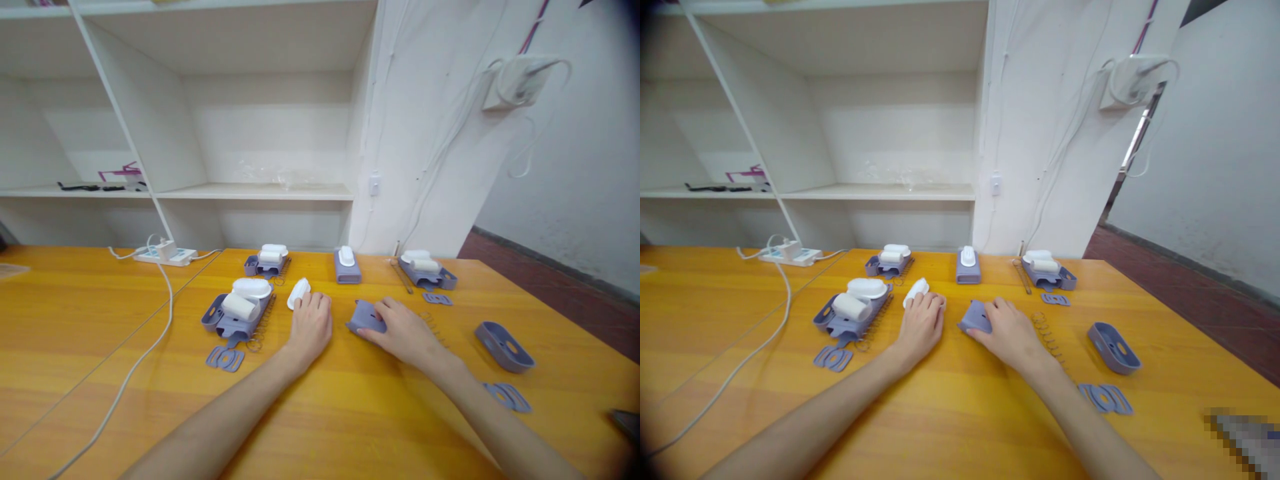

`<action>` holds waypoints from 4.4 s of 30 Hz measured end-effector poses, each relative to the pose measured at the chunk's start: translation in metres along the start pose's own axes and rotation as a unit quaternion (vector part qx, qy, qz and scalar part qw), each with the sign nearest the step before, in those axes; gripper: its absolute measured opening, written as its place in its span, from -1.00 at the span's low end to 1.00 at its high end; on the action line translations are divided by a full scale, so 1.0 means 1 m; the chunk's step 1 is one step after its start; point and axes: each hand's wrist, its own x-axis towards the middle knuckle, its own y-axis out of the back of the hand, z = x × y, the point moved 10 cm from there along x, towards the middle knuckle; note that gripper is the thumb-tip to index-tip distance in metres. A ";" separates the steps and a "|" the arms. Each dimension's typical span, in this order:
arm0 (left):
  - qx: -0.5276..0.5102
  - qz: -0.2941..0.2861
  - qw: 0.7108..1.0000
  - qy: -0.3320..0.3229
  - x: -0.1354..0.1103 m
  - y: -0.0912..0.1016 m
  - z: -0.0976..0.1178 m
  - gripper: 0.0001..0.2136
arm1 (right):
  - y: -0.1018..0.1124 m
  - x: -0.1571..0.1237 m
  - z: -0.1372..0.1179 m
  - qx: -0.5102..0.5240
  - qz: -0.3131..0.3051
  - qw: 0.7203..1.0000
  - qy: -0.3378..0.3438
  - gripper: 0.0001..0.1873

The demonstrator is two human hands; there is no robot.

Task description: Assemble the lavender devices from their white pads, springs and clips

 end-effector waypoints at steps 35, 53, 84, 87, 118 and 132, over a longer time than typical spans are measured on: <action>0.007 0.007 1.000 0.018 0.000 0.007 0.001 -0.86 | -0.026 0.001 0.020 0.734 -0.127 0.638 -0.194 -0.60; 0.011 0.008 1.000 0.009 0.001 0.008 0.003 -0.80 | 0.006 0.005 0.007 0.807 -0.112 0.562 -0.146 -0.59; -0.055 0.027 0.998 0.028 0.003 0.010 -0.004 -0.82 | 0.003 0.006 0.031 0.148 -0.026 0.984 -0.095 -0.45; -0.106 0.034 0.993 0.046 0.004 0.010 -0.011 -0.83 | 0.000 0.006 0.029 0.153 -0.038 0.983 -0.089 -0.45; -0.264 0.191 0.943 -0.071 -0.012 0.031 -0.007 -0.82 | -0.014 0.002 0.008 0.123 -0.025 0.992 -0.031 -0.54; -0.272 0.263 0.886 -0.268 -0.041 0.060 0.036 -0.68 | 0.020 -0.006 -0.051 0.280 0.111 0.943 0.139 -0.72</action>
